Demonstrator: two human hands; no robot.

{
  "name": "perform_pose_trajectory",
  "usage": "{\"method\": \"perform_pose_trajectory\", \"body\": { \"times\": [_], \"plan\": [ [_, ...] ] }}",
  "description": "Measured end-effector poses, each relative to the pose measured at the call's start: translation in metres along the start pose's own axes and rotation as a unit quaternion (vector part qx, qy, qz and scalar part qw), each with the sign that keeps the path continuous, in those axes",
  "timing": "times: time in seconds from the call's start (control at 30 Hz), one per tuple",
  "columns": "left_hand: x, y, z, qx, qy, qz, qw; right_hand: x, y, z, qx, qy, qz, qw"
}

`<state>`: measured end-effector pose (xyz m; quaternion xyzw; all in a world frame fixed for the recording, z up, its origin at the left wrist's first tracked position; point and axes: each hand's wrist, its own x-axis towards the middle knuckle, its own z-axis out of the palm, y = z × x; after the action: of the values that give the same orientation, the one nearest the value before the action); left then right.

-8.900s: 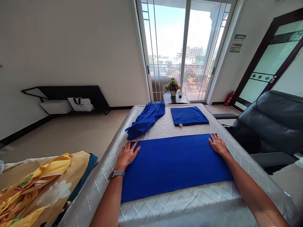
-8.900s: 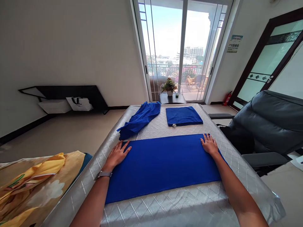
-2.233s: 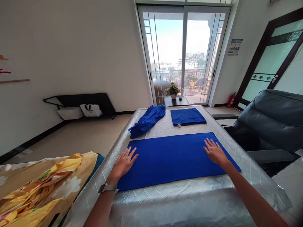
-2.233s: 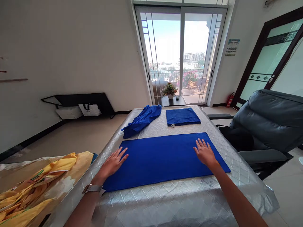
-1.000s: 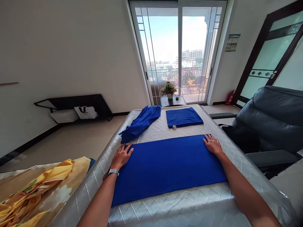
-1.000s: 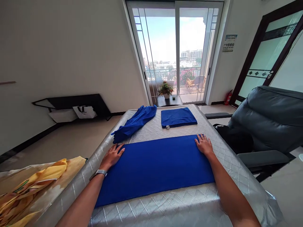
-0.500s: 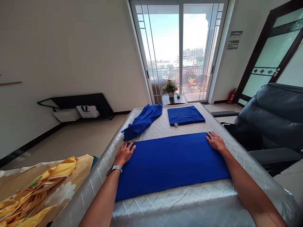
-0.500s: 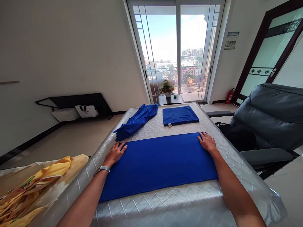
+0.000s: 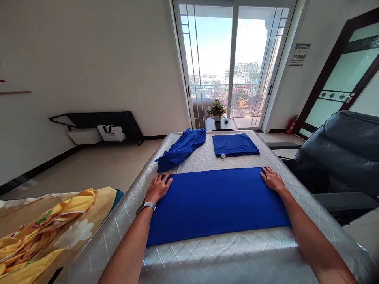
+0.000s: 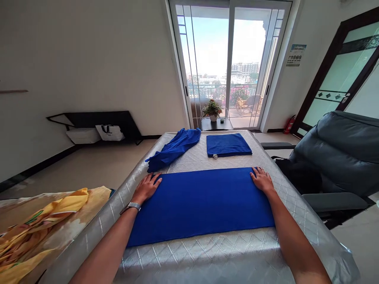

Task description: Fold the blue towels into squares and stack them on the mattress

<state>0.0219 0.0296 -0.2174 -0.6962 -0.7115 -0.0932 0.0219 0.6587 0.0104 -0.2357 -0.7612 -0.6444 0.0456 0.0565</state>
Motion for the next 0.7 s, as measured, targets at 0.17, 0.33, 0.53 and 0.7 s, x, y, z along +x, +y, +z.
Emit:
{"method": "perform_pose_trajectory", "body": {
  "times": [0.17, 0.33, 0.53, 0.7],
  "plan": [
    [-0.0017, 0.0009, 0.0009, -0.005, 0.0, -0.003, 1.0, 0.0006, -0.0007, 0.0003, -0.007, -0.007, 0.015, 1.0],
    [-0.0033, 0.0014, 0.0002, -0.009, 0.002, -0.003, 1.0, -0.0006, -0.0036, 0.0, -0.012, 0.0, 0.036, 0.999],
    [-0.0042, 0.0022, 0.0003, -0.014, 0.009, -0.005, 1.0, -0.0018, -0.0039, -0.0018, -0.014, -0.001, 0.035, 0.999],
    [-0.0048, 0.0036, -0.0013, -0.017, 0.006, -0.007, 1.0, -0.001, -0.0045, -0.0011, -0.021, -0.006, 0.037, 0.999]
  ]
}}
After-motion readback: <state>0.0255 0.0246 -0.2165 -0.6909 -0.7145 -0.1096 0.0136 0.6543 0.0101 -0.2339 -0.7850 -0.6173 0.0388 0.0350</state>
